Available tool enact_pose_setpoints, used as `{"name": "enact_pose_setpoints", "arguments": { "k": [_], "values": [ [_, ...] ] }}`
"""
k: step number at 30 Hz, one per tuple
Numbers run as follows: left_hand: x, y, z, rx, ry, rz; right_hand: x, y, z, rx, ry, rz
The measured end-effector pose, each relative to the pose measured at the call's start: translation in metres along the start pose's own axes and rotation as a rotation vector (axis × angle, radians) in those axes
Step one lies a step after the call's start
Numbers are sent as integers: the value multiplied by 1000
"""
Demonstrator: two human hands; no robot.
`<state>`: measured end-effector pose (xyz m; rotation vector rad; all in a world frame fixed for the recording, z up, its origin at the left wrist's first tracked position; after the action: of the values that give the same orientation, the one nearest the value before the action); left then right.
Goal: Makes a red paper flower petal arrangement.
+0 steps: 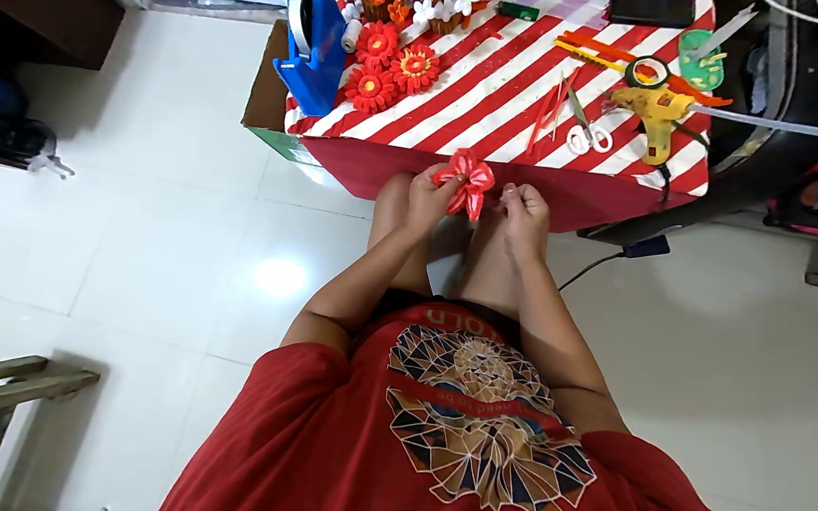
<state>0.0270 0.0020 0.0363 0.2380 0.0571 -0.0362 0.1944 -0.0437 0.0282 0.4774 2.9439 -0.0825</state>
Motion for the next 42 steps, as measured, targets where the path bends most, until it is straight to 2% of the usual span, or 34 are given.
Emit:
{"name": "enact_pose_setpoints", "arguments": {
  "k": [2, 5, 6, 8, 10, 12, 16, 19, 21, 24, 28, 33, 36, 38, 42],
  "values": [
    [-4, 1, -2, -12, 110, -182, -9, 5, -1, -72, 3, -33],
    [-6, 1, -3, -49, 242, -428, -17, 16, -8, -227, 33, -204],
    [-6, 1, -1, -56, 289, -488, -17, 18, -13, -259, 3, -285],
    [-4, 0, 3, -70, 379, -581, -18, 18, -25, -270, -224, -450],
    [0, -1, 5, -64, 470, -640, -13, 16, -39, -316, -537, -536],
    [3, -2, 7, -66, 531, -674, -8, 17, -44, -367, -735, -579],
    [4, -4, 10, -65, 561, -693, -4, 17, -43, -407, -903, -560],
    [3, -4, 10, -88, 577, -705, -4, 18, -41, -416, -853, -565],
    [3, -5, 6, -94, 550, -699, -4, 17, -39, -398, -643, -510],
    [1, -7, 1, -92, 446, -656, -9, 24, -35, -299, -305, -327],
    [-6, -9, -1, -109, 249, -445, -29, 31, -31, -224, 7, -59],
    [-14, -1, 12, -105, 169, -215, -52, 34, -18, -157, 210, 115],
    [-16, 4, 26, -184, 224, -143, -59, 33, -14, -86, 268, 258],
    [-14, 7, 25, -182, 197, -86, -61, 28, -10, -82, 161, 222],
    [-2, 9, 3, -145, -9, 53, -44, 18, -5, -79, -96, -142]
  ]
}}
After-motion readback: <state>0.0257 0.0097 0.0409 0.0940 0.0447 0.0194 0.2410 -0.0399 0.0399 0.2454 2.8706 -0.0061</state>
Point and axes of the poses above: each hand's wrist, its own y-axis towards the middle knuckle, its own x-axis out of the palm, z = x × y, the point moved 1 cm from there along y, towards the middle knuckle, and after that the axes turned 7 degrees about x, right-handed, at the moved point
